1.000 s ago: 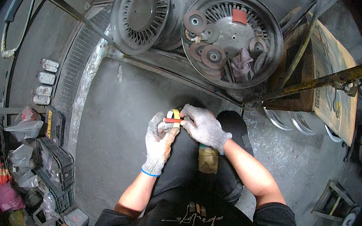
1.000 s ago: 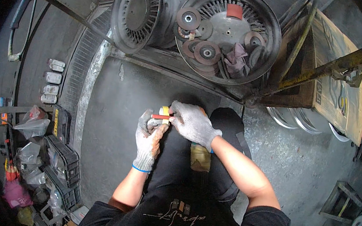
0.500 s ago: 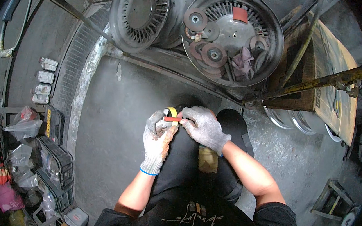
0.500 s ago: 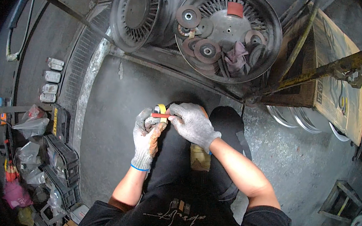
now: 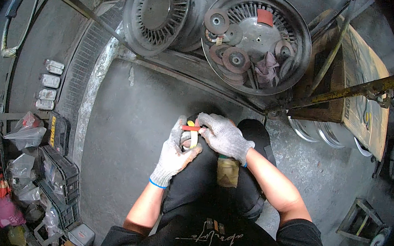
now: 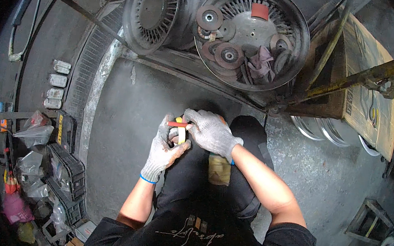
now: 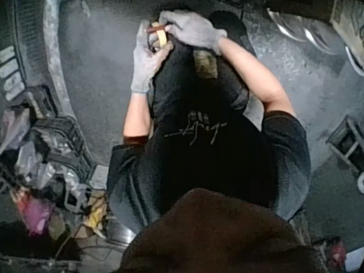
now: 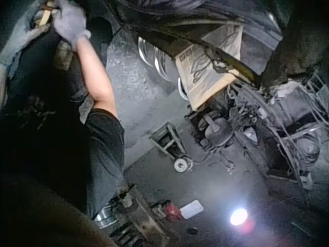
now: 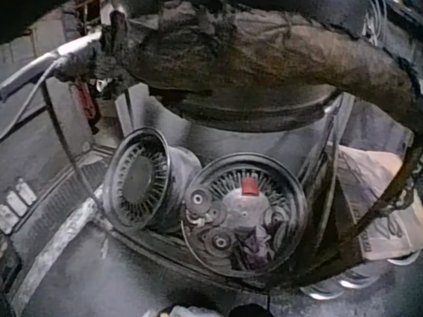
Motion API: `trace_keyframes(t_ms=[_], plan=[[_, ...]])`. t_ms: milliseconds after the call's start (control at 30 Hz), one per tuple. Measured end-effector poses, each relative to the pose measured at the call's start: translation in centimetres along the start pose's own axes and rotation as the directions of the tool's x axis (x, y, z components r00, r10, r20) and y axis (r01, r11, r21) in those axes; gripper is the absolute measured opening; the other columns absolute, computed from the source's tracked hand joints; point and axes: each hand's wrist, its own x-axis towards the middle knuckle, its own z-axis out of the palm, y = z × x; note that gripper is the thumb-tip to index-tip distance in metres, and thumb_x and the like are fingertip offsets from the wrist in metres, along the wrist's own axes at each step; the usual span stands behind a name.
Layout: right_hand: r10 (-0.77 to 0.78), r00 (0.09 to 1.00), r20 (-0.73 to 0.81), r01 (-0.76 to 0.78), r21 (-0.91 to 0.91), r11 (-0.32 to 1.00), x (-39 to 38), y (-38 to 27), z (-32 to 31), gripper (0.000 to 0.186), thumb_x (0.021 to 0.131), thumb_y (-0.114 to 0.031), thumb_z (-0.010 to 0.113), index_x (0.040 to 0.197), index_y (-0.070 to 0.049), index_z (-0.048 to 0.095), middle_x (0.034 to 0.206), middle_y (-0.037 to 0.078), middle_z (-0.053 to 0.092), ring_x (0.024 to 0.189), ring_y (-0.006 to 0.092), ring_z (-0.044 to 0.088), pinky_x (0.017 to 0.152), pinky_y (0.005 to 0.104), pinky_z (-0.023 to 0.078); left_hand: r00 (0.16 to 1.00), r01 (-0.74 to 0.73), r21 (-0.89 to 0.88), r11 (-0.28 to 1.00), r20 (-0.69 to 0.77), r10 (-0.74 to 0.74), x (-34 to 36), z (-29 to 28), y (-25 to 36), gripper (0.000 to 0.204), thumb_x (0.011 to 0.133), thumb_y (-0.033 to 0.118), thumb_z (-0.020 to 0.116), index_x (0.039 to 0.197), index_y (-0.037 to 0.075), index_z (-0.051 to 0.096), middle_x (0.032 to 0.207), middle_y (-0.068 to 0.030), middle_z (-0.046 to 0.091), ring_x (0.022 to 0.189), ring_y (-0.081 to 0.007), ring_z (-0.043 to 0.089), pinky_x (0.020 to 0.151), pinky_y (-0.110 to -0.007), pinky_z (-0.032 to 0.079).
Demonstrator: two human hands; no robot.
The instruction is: The person uses an angle grinder to sand and smooth the surface of a silver car wheel rim, moving the tool along the spokes and rim surfaces.
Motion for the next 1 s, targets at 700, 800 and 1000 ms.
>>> trace_keyframes(t_ms=[700,800,1000], plan=[[-0.023,0.99,0.142,0.008,0.104,0.995,0.4,-0.2,-1.4,0.025,0.093,-0.023,0.056,0.112,-0.007,0.056,0.104,0.02,0.064,0.103,0.042,0.062,0.086,0.0495,0.048,0.982,0.177,-0.36,0.916,0.005,-0.187,3.1,-1.3,0.4,0.095,0.078,0.012,0.087,0.153,0.0,0.031,0.12,-0.0162,0.066,0.094,-0.0184,0.069,0.075,-0.029,0.058],[0.014,0.982,0.187,-0.034,0.105,0.994,0.5,-0.7,-1.8,0.024,0.093,-0.023,0.056,0.111,-0.008,0.056,0.104,0.02,0.063,0.102,0.0416,0.062,0.086,0.0487,0.048,0.978,0.2,-0.158,0.967,-0.029,-0.207,2.3,-1.2,0.8,0.071,0.082,0.017,0.085,0.142,0.0,0.05,0.113,-0.0123,0.069,0.093,-0.0155,0.068,0.073,-0.027,0.057],[-0.002,0.985,0.17,-0.023,0.143,0.989,0.4,-0.4,-1.5,0.022,0.093,-0.025,0.056,0.107,-0.008,0.056,0.099,0.02,0.064,0.098,0.0411,0.062,0.083,0.0487,0.048,0.981,0.19,0.13,0.973,-0.073,-0.181,2.0,-0.2,1.5,0.032,0.094,0.02,0.072,0.118,-0.001,0.069,0.096,-0.005,0.071,0.073,-0.0084,0.061,0.065,-0.024,0.052]])
